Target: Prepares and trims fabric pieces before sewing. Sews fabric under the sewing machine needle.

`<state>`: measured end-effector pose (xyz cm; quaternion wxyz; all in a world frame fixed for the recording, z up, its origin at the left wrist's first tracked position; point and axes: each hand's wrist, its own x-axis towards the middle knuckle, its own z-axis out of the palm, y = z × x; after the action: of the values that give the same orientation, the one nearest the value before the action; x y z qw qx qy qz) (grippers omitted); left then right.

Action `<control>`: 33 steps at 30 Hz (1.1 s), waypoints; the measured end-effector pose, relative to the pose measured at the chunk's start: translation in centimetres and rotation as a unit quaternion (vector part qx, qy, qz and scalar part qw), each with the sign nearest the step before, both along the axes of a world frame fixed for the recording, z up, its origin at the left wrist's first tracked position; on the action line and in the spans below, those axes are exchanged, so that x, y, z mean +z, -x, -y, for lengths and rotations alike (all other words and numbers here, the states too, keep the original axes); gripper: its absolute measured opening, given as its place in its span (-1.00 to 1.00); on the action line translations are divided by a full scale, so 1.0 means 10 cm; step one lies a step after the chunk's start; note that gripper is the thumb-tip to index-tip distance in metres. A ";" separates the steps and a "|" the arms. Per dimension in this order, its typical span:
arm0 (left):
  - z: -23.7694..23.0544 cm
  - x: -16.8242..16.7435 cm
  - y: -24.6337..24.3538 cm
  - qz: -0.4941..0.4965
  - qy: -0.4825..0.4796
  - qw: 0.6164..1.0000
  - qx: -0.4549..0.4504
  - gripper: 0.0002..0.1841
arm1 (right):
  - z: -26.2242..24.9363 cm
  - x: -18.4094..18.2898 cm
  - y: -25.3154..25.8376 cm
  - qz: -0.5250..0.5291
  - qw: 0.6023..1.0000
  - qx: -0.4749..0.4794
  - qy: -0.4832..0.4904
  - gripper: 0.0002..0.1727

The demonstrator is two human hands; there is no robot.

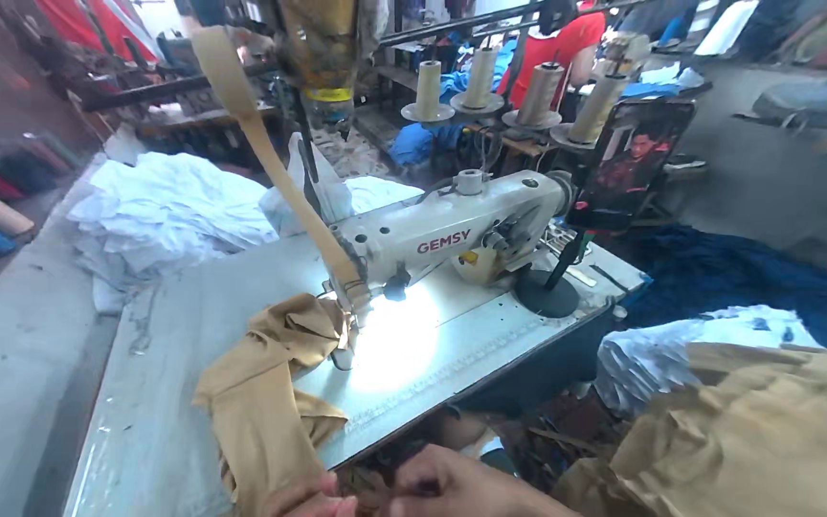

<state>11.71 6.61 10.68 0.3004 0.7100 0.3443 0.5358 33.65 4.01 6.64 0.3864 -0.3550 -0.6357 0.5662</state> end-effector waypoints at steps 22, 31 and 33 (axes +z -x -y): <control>-0.26 -0.29 -0.35 -0.112 0.188 0.972 -0.080 -0.73 | 1.21 0.03 -1.73 0.634 0.712 -0.205 0.221 -0.63; -1.26 -0.19 0.05 -0.333 0.089 0.914 0.214 -0.59 | 1.11 0.35 -1.77 0.575 0.727 -0.366 0.086 -0.55; -1.30 -0.21 0.12 -0.305 0.068 0.925 0.214 -0.65 | 1.01 0.44 -1.79 0.556 0.709 -0.435 -0.002 -0.71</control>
<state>10.48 19.61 8.55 0.1067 0.7265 0.5986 0.3202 51.50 -6.13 11.03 0.1674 -0.8420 -0.5117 0.0350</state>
